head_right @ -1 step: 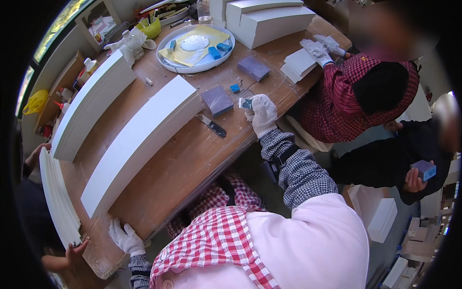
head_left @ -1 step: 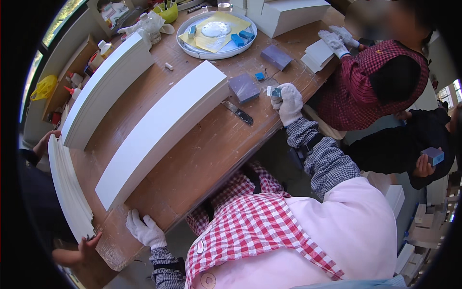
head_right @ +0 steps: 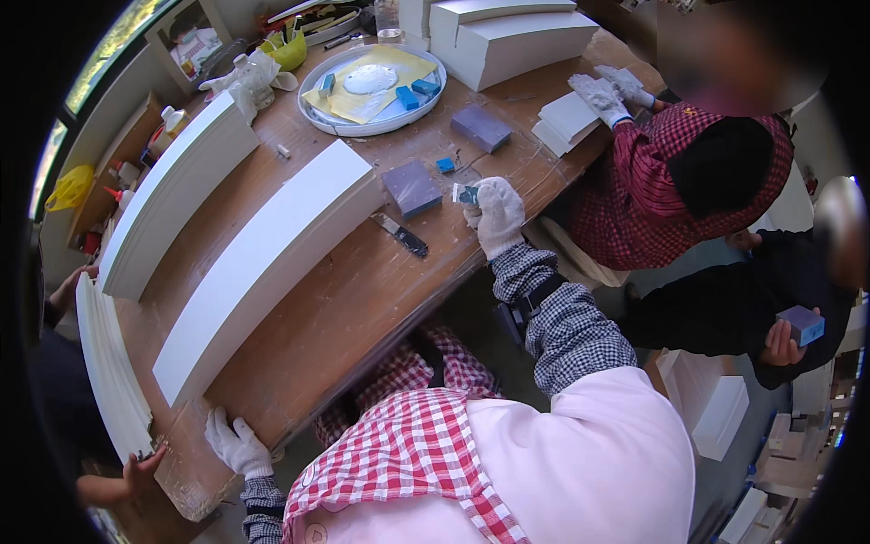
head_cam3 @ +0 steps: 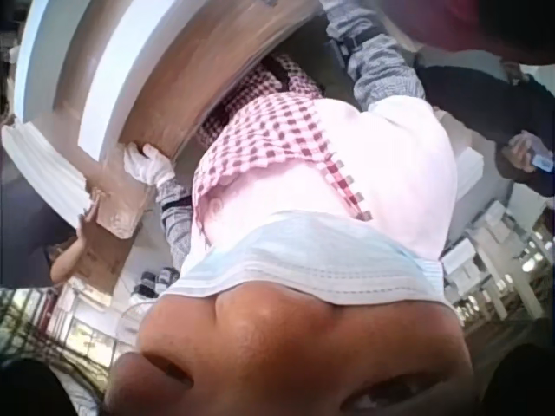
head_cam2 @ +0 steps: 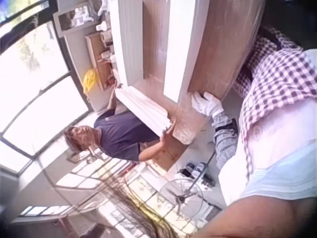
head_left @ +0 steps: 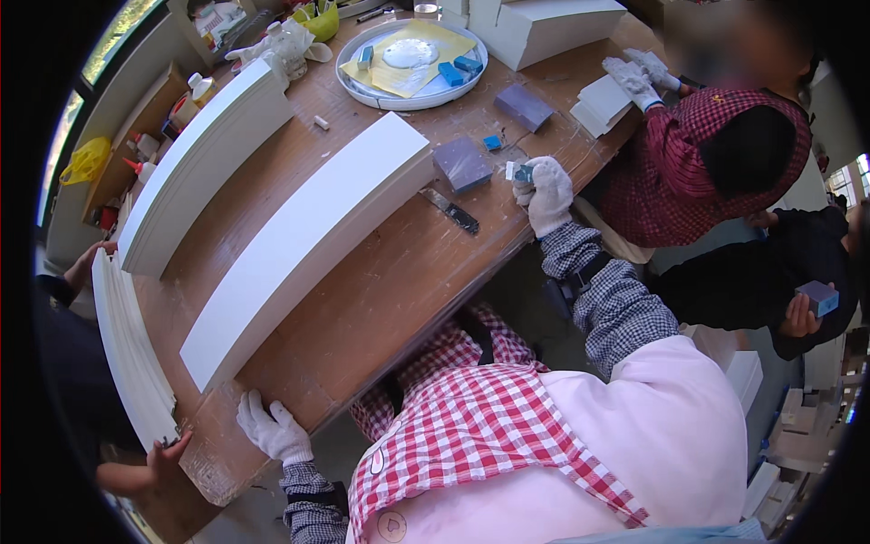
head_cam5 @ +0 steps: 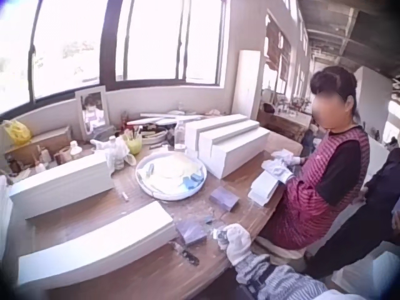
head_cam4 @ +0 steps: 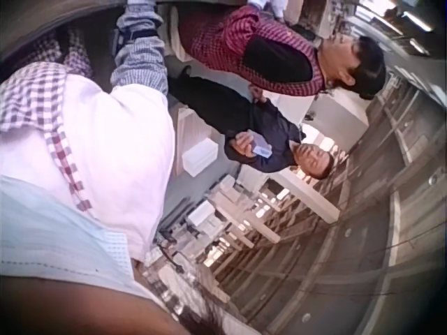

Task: Sanding and smoothing white rectangular furniture components using sanding blocks and inspect the surfaces.

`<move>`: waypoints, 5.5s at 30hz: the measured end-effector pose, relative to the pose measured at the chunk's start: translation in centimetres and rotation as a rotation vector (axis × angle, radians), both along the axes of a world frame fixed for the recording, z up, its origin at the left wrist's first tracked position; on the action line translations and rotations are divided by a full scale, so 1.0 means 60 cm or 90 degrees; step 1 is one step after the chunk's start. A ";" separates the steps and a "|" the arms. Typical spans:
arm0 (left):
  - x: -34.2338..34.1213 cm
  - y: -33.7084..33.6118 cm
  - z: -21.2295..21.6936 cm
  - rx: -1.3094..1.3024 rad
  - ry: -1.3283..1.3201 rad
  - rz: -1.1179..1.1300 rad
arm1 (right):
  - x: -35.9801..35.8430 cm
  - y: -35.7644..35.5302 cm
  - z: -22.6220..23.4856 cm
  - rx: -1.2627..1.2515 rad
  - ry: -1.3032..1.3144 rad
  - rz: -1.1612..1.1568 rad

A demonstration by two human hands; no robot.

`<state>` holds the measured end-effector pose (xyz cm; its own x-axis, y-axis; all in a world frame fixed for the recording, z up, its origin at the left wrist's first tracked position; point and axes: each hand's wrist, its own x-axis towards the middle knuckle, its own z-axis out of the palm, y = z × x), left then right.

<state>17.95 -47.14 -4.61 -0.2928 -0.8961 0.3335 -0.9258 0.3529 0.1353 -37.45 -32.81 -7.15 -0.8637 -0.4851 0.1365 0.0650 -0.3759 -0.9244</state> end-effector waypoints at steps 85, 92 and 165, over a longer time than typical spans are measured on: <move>-0.352 -0.150 0.188 0.006 -0.081 -0.374 | 0.029 -0.007 0.048 0.334 0.222 -0.152; -0.354 -0.145 0.196 0.029 -0.083 -0.368 | 0.031 -0.007 0.049 0.306 0.227 -0.146; -0.078 0.239 -0.171 0.896 1.030 0.616 | 0.245 -0.110 0.083 0.207 0.326 0.729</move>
<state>13.25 -32.81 -14.87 -0.0362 -0.3633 -0.9310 0.3541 -0.8758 0.3280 -22.75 -39.43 -2.20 0.1765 -0.9823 0.0629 -0.1875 -0.0963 -0.9775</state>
